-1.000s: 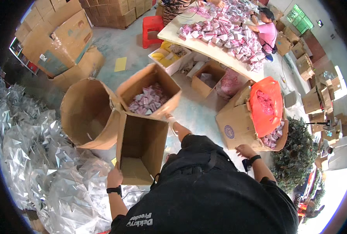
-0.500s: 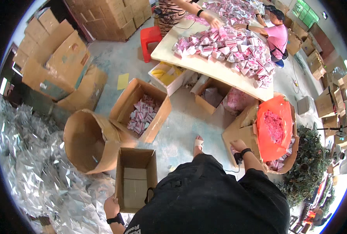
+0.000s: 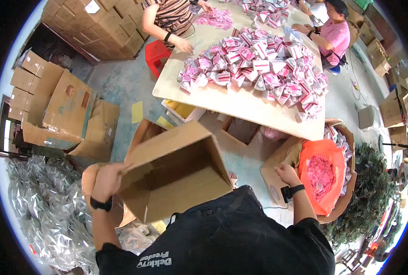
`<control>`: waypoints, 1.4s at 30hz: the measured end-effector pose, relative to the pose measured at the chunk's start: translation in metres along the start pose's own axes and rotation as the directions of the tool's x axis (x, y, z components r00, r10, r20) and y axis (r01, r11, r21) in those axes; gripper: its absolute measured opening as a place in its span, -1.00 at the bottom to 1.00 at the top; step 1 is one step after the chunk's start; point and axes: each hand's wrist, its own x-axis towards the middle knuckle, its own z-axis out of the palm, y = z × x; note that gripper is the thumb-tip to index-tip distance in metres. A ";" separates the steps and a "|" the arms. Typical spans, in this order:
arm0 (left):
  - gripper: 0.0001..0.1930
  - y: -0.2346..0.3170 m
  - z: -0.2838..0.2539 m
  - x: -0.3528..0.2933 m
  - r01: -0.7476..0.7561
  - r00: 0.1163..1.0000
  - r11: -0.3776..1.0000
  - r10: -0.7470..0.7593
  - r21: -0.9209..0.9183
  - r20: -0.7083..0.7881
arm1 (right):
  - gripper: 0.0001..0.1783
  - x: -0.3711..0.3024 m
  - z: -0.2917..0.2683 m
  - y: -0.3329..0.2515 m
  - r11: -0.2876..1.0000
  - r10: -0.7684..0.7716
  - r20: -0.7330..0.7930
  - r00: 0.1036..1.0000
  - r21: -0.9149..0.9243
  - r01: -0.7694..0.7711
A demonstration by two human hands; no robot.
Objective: The recorder is assembling and taping cardboard boxes, then filling them with pink packets and tissue paper in a factory or warehouse setting.
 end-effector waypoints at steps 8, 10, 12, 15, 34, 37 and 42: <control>-0.63 0.030 -0.094 0.259 -0.360 0.930 0.927 0.366 -0.104 0.045 | 0.01 0.041 -0.144 -0.176 0.416 -0.364 -0.088 0.927 0.875 0.246; -0.70 0.027 -0.120 0.307 -0.460 0.884 0.871 0.467 -0.173 0.003 | 0.03 0.044 -0.173 -0.217 0.410 -0.415 -0.065 0.908 0.877 0.250; -0.75 0.037 -0.132 0.359 -0.494 0.862 0.856 0.505 -0.154 0.046 | -0.01 0.049 -0.191 -0.261 0.330 -0.480 -0.106 0.871 0.898 0.291; -0.76 0.055 -0.143 0.415 -0.547 0.821 0.836 0.547 -0.049 0.165 | -0.26 0.072 -0.206 -0.296 0.738 -0.276 -0.031 0.961 0.633 0.232; -0.66 0.194 0.032 0.646 -0.569 0.767 0.640 0.640 -0.517 -0.051 | -0.38 0.055 -0.302 -0.156 0.926 0.083 -0.333 0.939 0.374 0.051; -0.41 0.223 0.098 0.682 -0.705 0.704 0.695 0.710 -0.143 -0.025 | -0.37 0.053 -0.296 -0.163 0.896 0.132 -0.373 0.918 0.441 0.050; -0.68 0.237 0.143 0.722 -0.635 0.759 0.766 0.643 -0.100 0.100 | -0.36 0.057 -0.301 -0.161 0.877 0.113 -0.356 0.928 0.474 0.075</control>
